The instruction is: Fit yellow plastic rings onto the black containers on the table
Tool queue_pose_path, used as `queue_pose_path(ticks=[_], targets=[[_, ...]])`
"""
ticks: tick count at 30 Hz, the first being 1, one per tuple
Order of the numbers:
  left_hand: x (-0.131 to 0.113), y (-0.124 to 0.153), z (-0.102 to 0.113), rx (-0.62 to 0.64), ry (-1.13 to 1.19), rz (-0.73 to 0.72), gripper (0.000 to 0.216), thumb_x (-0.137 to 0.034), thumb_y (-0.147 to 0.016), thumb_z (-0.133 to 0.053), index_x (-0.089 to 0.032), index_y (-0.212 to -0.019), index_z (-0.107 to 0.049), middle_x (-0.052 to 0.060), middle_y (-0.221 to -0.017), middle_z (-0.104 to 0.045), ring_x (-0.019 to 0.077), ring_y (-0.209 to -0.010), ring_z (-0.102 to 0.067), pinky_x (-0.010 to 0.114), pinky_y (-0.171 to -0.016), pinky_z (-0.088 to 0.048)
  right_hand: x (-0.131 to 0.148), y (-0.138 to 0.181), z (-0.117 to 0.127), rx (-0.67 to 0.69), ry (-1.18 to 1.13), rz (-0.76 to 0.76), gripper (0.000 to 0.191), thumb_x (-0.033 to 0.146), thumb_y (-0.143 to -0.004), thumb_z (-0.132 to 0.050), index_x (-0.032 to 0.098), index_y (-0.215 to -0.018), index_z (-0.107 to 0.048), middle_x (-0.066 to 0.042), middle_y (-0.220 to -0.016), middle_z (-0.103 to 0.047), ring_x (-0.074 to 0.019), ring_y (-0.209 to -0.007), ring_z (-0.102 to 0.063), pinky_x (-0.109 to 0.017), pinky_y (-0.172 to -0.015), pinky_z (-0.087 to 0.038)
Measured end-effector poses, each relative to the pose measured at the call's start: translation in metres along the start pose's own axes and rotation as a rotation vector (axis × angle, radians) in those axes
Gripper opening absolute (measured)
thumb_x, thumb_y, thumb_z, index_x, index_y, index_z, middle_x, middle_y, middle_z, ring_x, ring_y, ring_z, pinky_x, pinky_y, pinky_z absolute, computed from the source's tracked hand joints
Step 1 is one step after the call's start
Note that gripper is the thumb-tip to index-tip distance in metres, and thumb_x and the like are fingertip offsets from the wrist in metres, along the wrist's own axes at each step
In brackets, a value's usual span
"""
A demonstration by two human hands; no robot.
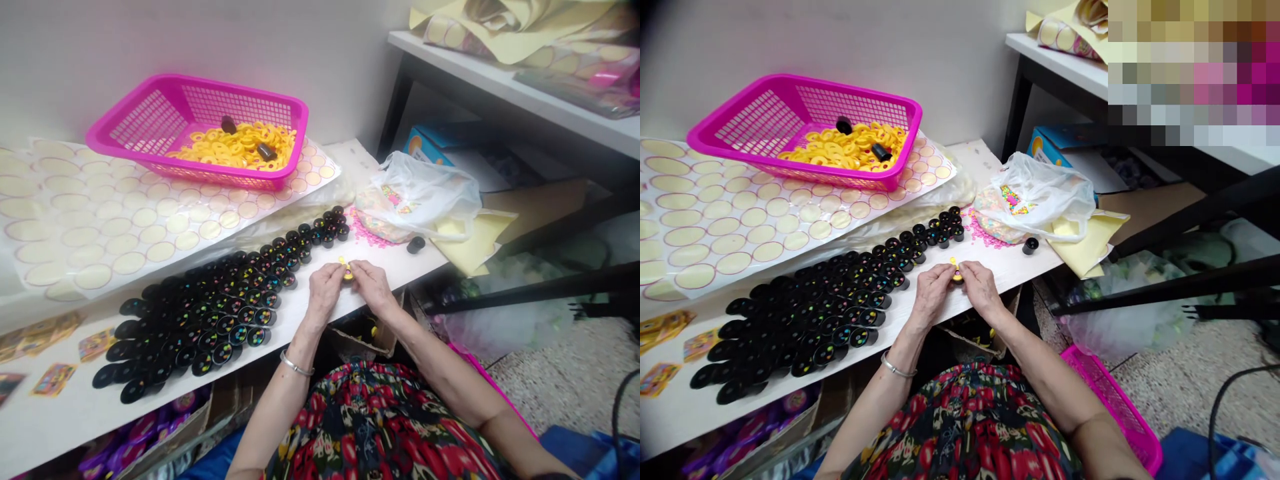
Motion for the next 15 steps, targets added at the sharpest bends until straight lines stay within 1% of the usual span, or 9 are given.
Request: queue_pose_path(ticks=[2, 5, 8, 12, 15], targets=[[-0.001, 0.001, -0.002, -0.007, -0.009, 0.007, 0.031, -0.039, -0.079, -0.052, -0.013, -0.080, -0.070, 0.005, -0.078, -0.065, 0.0121, -0.067, -0.056, 0.022, -0.060, -0.042, -0.002, -0.001, -0.005, 0.024, -0.105, -0.102, 0.036, 0.047, -0.081, -0.049, 0.015, -0.084, -0.063, 0.003, -0.051, -0.051, -0.0081, -0.040, -0.043, -0.021, -0.040, -0.036], [-0.004, 0.004, -0.005, -0.053, -0.002, 0.044, 0.034, -0.042, -0.079, -0.053, -0.013, -0.077, -0.069, 0.004, -0.071, -0.064, 0.0122, -0.065, -0.055, 0.022, -0.059, -0.042, -0.005, -0.001, -0.010, 0.005, -0.225, -0.172, 0.036, 0.048, -0.078, -0.052, 0.014, -0.083, -0.061, 0.004, -0.047, -0.050, -0.0064, -0.035, -0.040, -0.018, -0.034, -0.030], [-0.007, 0.006, -0.010, -0.110, 0.002, 0.076, 0.036, -0.045, -0.078, -0.053, -0.013, -0.074, -0.069, 0.004, -0.067, -0.064, 0.0129, -0.065, -0.056, 0.023, -0.058, -0.042, -0.008, -0.001, -0.013, -0.009, -0.295, -0.189, 0.033, 0.046, -0.077, -0.053, 0.014, -0.083, -0.060, 0.004, -0.047, -0.051, -0.0063, -0.035, -0.042, -0.017, -0.033, -0.031], [-0.006, 0.009, -0.017, -0.172, 0.043, 0.119, 0.034, -0.044, -0.077, -0.055, -0.013, -0.079, -0.069, 0.003, -0.070, -0.065, 0.0127, -0.065, -0.057, 0.023, -0.058, -0.043, -0.012, -0.001, -0.015, -0.034, -0.384, -0.263, 0.029, 0.043, -0.075, -0.056, 0.014, -0.081, -0.058, 0.003, -0.050, -0.054, -0.0072, -0.036, -0.046, -0.018, -0.033, -0.035], [-0.002, 0.010, -0.020, -0.216, 0.084, 0.160, 0.033, -0.043, -0.076, -0.056, -0.012, -0.080, -0.068, 0.004, -0.071, -0.065, 0.0129, -0.066, -0.057, 0.022, -0.057, -0.043, -0.013, -0.001, -0.017, -0.059, -0.403, -0.310, 0.026, 0.041, -0.075, -0.057, 0.015, -0.077, -0.056, 0.004, -0.049, -0.054, -0.0084, -0.035, -0.049, -0.019, -0.034, -0.037]])
Point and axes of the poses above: each hand's wrist, its own y-axis away from the middle knuckle, its own z-axis out of the back of the hand, x = y × z, the point moved 1 cm from there along -y, towards the middle knuckle
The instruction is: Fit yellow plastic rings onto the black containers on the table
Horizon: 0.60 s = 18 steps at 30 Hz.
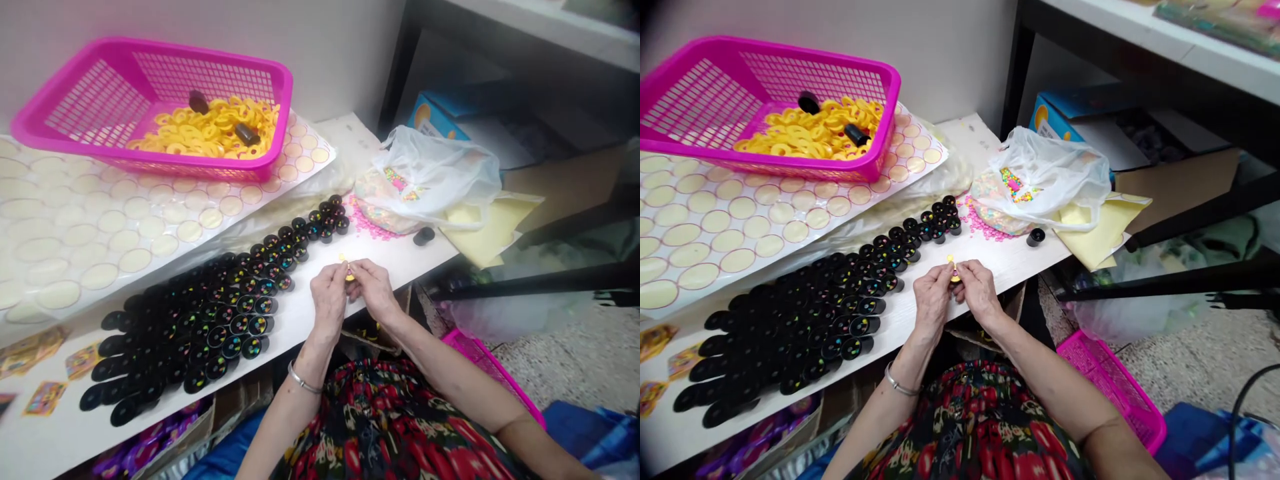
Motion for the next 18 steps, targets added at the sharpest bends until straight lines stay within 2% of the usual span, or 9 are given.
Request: queue_pose_path(ticks=[3, 7, 10, 13, 15, 18], targets=[[0.003, -0.001, -0.002, -0.016, 0.001, 0.019, 0.032, -0.043, -0.076, -0.057, -0.012, -0.078, -0.068, 0.004, -0.071, -0.065, 0.0137, -0.067, -0.058, 0.023, -0.058, -0.044, 0.000, -0.001, -0.001, -0.016, 0.000, -0.011, 0.024, 0.039, -0.074, -0.058, 0.015, -0.073, -0.055, 0.004, -0.047, -0.053, -0.0095, -0.035, -0.050, -0.019, -0.033, -0.039], [0.000, 0.000, 0.002, 0.024, -0.021, -0.011, 0.032, -0.042, -0.079, -0.054, -0.013, -0.080, -0.067, 0.004, -0.077, -0.065, 0.0141, -0.073, -0.058, 0.023, -0.063, -0.046, -0.001, -0.001, -0.001, -0.003, -0.024, -0.015, 0.025, 0.040, -0.074, -0.058, 0.016, -0.074, -0.055, 0.003, -0.052, -0.055, -0.0097, -0.037, -0.052, -0.020, -0.035, -0.040], [-0.005, 0.001, 0.009, 0.154, -0.064, -0.120, 0.029, -0.039, -0.081, -0.053, -0.015, -0.089, -0.067, 0.005, -0.089, -0.064, 0.0149, -0.084, -0.058, 0.024, -0.073, -0.046, 0.000, 0.000, 0.001, 0.032, -0.063, -0.001, 0.025, 0.041, -0.074, -0.059, 0.016, -0.076, -0.056, 0.002, -0.059, -0.058, -0.0105, -0.045, -0.055, -0.022, -0.041, -0.045], [-0.007, 0.003, 0.014, 0.310, -0.114, -0.229, 0.036, -0.035, -0.068, -0.069, -0.017, -0.099, -0.064, 0.005, -0.096, -0.060, 0.0156, -0.088, -0.056, 0.024, -0.077, -0.045, 0.006, 0.005, 0.005, 0.040, -0.151, 0.016, 0.025, 0.040, -0.069, -0.064, 0.017, -0.075, -0.056, 0.000, -0.066, -0.061, -0.0116, -0.053, -0.058, -0.024, -0.049, -0.049], [-0.006, 0.005, 0.015, 0.312, -0.130, -0.279, 0.045, -0.032, -0.059, -0.077, -0.017, -0.099, -0.063, 0.004, -0.093, -0.059, 0.0154, -0.085, -0.055, 0.024, -0.074, -0.045, 0.010, 0.011, 0.008, 0.068, -0.200, -0.011, 0.026, 0.041, -0.069, -0.064, 0.017, -0.075, -0.056, 0.000, -0.066, -0.062, -0.0121, -0.053, -0.057, -0.026, -0.051, -0.050], [-0.006, 0.013, 0.014, 0.296, -0.131, -0.338, 0.034, -0.031, -0.062, -0.075, -0.018, -0.092, -0.065, 0.003, -0.087, -0.059, 0.0154, -0.082, -0.054, 0.027, -0.074, -0.045, 0.014, 0.021, 0.017, 0.108, -0.179, -0.072, 0.029, 0.044, -0.071, -0.063, 0.016, -0.072, -0.057, 0.000, -0.059, -0.058, -0.0110, -0.046, -0.053, -0.024, -0.041, -0.045]])
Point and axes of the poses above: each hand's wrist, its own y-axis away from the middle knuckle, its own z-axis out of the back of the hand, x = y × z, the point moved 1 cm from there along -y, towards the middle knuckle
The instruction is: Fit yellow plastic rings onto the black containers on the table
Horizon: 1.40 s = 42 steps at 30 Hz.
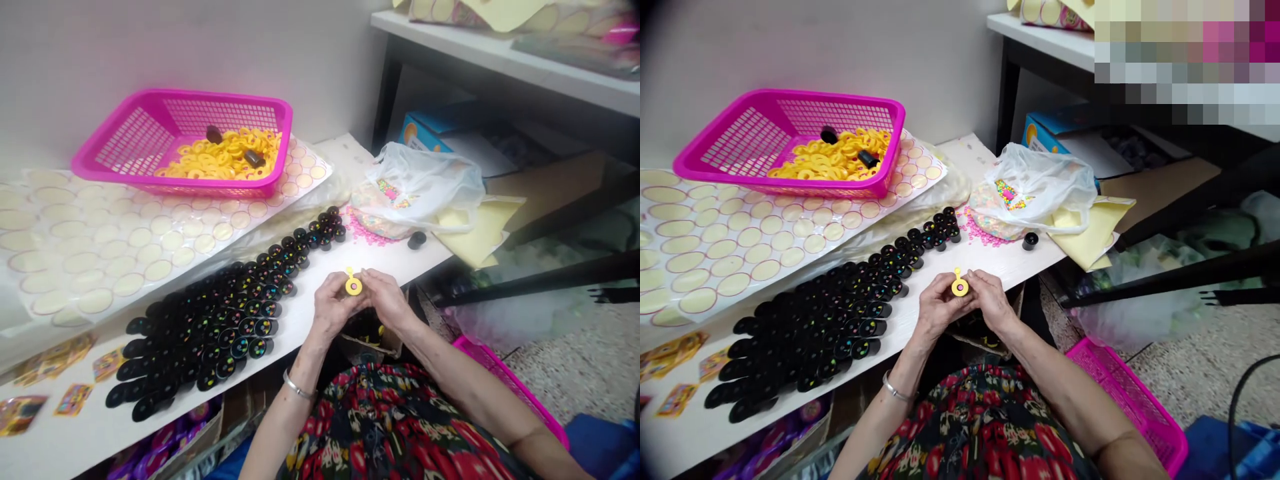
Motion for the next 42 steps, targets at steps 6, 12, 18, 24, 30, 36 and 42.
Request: queue_pose_path(ticks=[6, 12, 18, 24, 30, 36, 42], targets=[[-0.019, 0.012, 0.000, 0.206, 0.000, -0.084, 0.033, -0.034, -0.065, -0.074, -0.022, -0.095, -0.068, 0.005, -0.088, -0.063, 0.0208, -0.094, -0.050, 0.037, -0.089, -0.040, 0.004, 0.006, 0.019, 0.008, 0.032, -0.045, 0.034, 0.043, -0.070, -0.066, 0.015, -0.057, -0.051, 0.006, -0.041, -0.042, -0.0036, -0.033, -0.034, -0.016, -0.030, -0.020], [-0.030, 0.017, 0.007, 0.361, -0.026, -0.072, 0.035, -0.036, -0.066, -0.073, -0.023, -0.097, -0.069, 0.007, -0.097, -0.058, 0.0229, -0.107, -0.044, 0.038, -0.096, -0.036, 0.006, 0.011, 0.038, 0.402, -0.069, -0.258, 0.042, 0.050, -0.061, -0.072, 0.013, -0.076, -0.060, 0.001, -0.061, -0.057, -0.0079, -0.048, -0.051, -0.019, -0.041, -0.044], [-0.040, 0.022, 0.001, 0.515, -0.136, -0.140, 0.027, -0.029, -0.071, -0.068, -0.023, -0.098, -0.068, 0.005, -0.087, -0.062, 0.0213, -0.104, -0.044, 0.036, -0.096, -0.035, 0.016, 0.016, 0.053, 0.621, 0.076, -0.332, 0.034, 0.022, -0.054, -0.077, 0.010, -0.083, -0.063, 0.001, -0.068, -0.060, -0.0087, -0.057, -0.056, -0.019, -0.052, -0.047], [-0.044, 0.028, -0.006, 0.606, -0.200, -0.213, 0.024, -0.028, -0.073, -0.066, -0.024, -0.096, -0.067, 0.004, -0.096, -0.066, 0.0214, -0.100, -0.049, 0.038, -0.100, -0.031, 0.021, 0.020, 0.049, 0.721, 0.166, -0.407, 0.043, 0.007, -0.048, -0.074, 0.010, -0.090, -0.064, 0.001, -0.074, -0.064, -0.0106, -0.068, -0.058, -0.020, -0.061, -0.045], [-0.042, 0.039, -0.007, 0.621, -0.289, -0.277, 0.016, -0.026, -0.076, -0.062, -0.024, -0.091, -0.067, 0.004, -0.094, -0.064, 0.0225, -0.106, -0.045, 0.037, -0.099, -0.030, 0.012, 0.031, 0.049, 0.677, 0.196, -0.355, 0.040, 0.011, -0.042, -0.076, 0.008, -0.081, -0.066, 0.001, -0.069, -0.063, -0.0095, -0.060, -0.055, -0.019, -0.054, -0.041], [-0.031, 0.051, -0.008, 0.634, -0.379, -0.268, 0.014, -0.029, -0.077, -0.060, -0.020, -0.088, -0.064, 0.004, -0.089, -0.063, 0.0220, -0.103, -0.044, 0.036, -0.094, -0.034, -0.011, 0.045, 0.050, 0.569, 0.097, -0.268, 0.041, 0.017, -0.046, -0.074, 0.012, -0.086, -0.066, 0.001, -0.075, -0.060, -0.0106, -0.067, -0.052, -0.019, -0.055, -0.038], [-0.032, 0.045, 0.006, 0.605, -0.525, -0.394, 0.015, -0.017, -0.067, -0.063, -0.019, -0.082, -0.062, 0.004, -0.085, -0.062, 0.0207, -0.091, -0.050, 0.040, -0.092, -0.038, -0.033, 0.029, 0.059, 0.561, 0.546, -0.213, 0.046, 0.019, -0.049, -0.064, 0.016, -0.095, -0.065, -0.001, -0.082, -0.061, -0.0163, -0.071, -0.054, -0.025, -0.058, -0.040]])
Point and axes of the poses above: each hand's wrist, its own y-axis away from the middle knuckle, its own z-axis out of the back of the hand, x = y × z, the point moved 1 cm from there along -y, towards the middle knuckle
